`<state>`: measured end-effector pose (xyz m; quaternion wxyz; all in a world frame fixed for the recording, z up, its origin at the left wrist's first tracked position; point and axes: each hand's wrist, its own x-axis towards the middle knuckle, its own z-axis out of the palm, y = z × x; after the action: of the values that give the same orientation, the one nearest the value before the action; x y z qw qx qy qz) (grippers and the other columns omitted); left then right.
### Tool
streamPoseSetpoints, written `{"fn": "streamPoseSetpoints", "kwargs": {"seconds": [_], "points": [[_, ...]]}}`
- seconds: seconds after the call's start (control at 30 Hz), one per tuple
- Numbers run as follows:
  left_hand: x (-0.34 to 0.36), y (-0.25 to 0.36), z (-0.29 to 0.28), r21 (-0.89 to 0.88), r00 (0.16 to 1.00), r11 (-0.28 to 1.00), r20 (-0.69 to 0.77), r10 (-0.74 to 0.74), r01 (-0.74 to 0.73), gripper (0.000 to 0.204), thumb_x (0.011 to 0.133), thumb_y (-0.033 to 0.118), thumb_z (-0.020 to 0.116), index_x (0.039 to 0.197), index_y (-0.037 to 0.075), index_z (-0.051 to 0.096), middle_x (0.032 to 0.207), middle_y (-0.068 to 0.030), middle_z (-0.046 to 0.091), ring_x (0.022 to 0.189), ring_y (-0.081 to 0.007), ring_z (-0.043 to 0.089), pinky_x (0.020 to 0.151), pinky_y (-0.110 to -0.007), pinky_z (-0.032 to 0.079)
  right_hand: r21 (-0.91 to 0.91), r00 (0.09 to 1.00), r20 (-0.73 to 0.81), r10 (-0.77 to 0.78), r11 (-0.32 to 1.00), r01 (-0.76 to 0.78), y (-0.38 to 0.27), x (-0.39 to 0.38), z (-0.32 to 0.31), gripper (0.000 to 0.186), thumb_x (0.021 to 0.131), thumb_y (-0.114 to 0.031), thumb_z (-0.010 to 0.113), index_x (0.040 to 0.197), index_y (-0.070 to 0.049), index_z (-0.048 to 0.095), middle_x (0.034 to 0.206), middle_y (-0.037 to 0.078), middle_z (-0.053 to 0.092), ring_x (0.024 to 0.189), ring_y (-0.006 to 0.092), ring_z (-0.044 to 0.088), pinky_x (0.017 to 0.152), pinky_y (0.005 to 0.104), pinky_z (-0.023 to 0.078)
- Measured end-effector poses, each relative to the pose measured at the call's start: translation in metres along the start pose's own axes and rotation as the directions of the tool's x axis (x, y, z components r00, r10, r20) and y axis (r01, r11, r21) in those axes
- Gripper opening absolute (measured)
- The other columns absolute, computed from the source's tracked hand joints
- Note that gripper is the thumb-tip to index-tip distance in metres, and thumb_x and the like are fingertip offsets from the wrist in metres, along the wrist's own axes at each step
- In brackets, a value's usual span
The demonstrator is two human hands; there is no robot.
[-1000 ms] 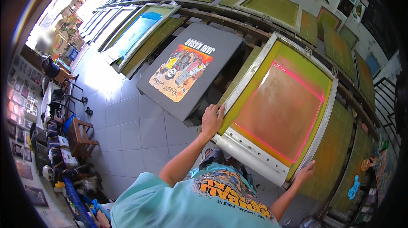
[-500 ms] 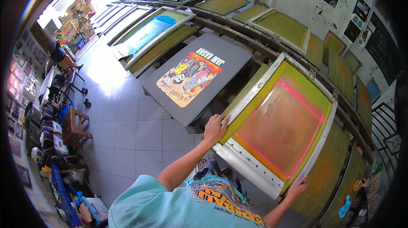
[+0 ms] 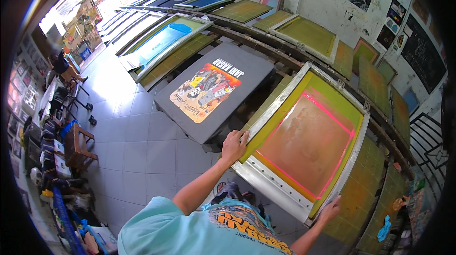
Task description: The person performs screen printing on a t-shirt using multiple color screens. They align the t-shirt on the press, then sequentially lower screens with pink and blue ink, using a squeegee to pull the ink across the mesh. The person adjusts the t-shirt and repositions the screens between color applications.
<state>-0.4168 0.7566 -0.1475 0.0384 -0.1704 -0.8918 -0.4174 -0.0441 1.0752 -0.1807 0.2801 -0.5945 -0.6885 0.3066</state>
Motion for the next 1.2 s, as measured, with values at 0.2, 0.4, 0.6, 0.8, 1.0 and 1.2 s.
{"fn": "streamPoseSetpoints", "kwargs": {"seconds": [0.2,0.4,0.6,0.8,1.0,1.2], "points": [[-0.001,0.003,-0.003,-0.014,1.000,1.000,0.011,-0.015,0.015,0.040,0.103,0.039,0.053,0.111,0.005,0.073,0.102,-0.0156,0.067,0.104,-0.0346,0.063,0.091,-0.044,0.050,0.071,0.989,-0.076,-0.126,0.989,0.131,-0.003,-0.004,0.004,0.059,0.109,-0.040,0.045,0.091,0.013,0.064,0.080,0.019,0.068,0.072,0.0280,0.058,0.071,0.0430,0.046],[-0.002,-0.002,-0.003,-0.061,0.999,0.997,0.026,-0.045,0.047,0.047,0.104,0.040,0.050,0.105,-0.001,0.073,0.106,-0.0179,0.069,0.106,-0.0359,0.063,0.094,-0.044,0.048,0.028,0.995,0.010,-0.098,0.995,0.098,-0.004,-0.001,0.000,0.059,0.109,-0.039,0.046,0.092,0.014,0.065,0.081,0.022,0.067,0.074,0.0285,0.059,0.071,0.0431,0.046],[0.001,-0.004,0.000,-0.055,1.000,0.998,0.001,-0.031,0.031,0.046,0.103,0.040,0.052,0.103,0.000,0.075,0.100,-0.0185,0.069,0.100,-0.0368,0.064,0.089,-0.046,0.050,0.085,0.961,-0.162,-0.224,0.967,0.240,0.022,0.009,0.013,0.063,0.106,-0.047,0.049,0.085,0.009,0.066,0.070,0.014,0.064,0.064,0.0242,0.054,0.064,0.0413,0.044],[0.001,-0.004,-0.002,-0.062,0.998,0.997,0.019,-0.053,0.054,0.045,0.103,0.040,0.052,0.104,0.001,0.075,0.100,-0.0185,0.069,0.100,-0.0369,0.064,0.089,-0.046,0.050,0.063,0.981,-0.116,-0.155,0.985,0.163,0.013,0.003,0.010,0.066,0.105,-0.051,0.048,0.084,0.009,0.067,0.070,0.015,0.065,0.064,0.0255,0.057,0.064,0.0437,0.044],[-0.001,-0.003,-0.001,-0.067,1.000,0.997,-0.005,-0.031,0.030,0.044,0.103,0.040,0.052,0.105,0.003,0.076,0.100,-0.0176,0.069,0.101,-0.0360,0.064,0.090,-0.045,0.050,0.033,0.988,-0.072,-0.138,0.990,0.140,0.015,0.002,0.007,0.068,0.105,-0.052,0.046,0.087,0.010,0.068,0.073,0.018,0.067,0.067,0.0295,0.060,0.067,0.0450,0.045],[0.002,0.002,-0.002,-0.031,0.999,0.999,0.012,-0.034,0.034,0.050,0.102,0.046,0.051,0.106,0.002,0.075,0.099,-0.0194,0.070,0.099,-0.0370,0.065,0.089,-0.047,0.050,-0.091,0.917,-0.217,-0.335,0.942,0.322,0.004,0.001,0.016,0.071,0.106,-0.052,0.043,0.094,0.012,0.070,0.084,0.024,0.071,0.079,0.0354,0.067,0.073,0.0469,0.048]]}}
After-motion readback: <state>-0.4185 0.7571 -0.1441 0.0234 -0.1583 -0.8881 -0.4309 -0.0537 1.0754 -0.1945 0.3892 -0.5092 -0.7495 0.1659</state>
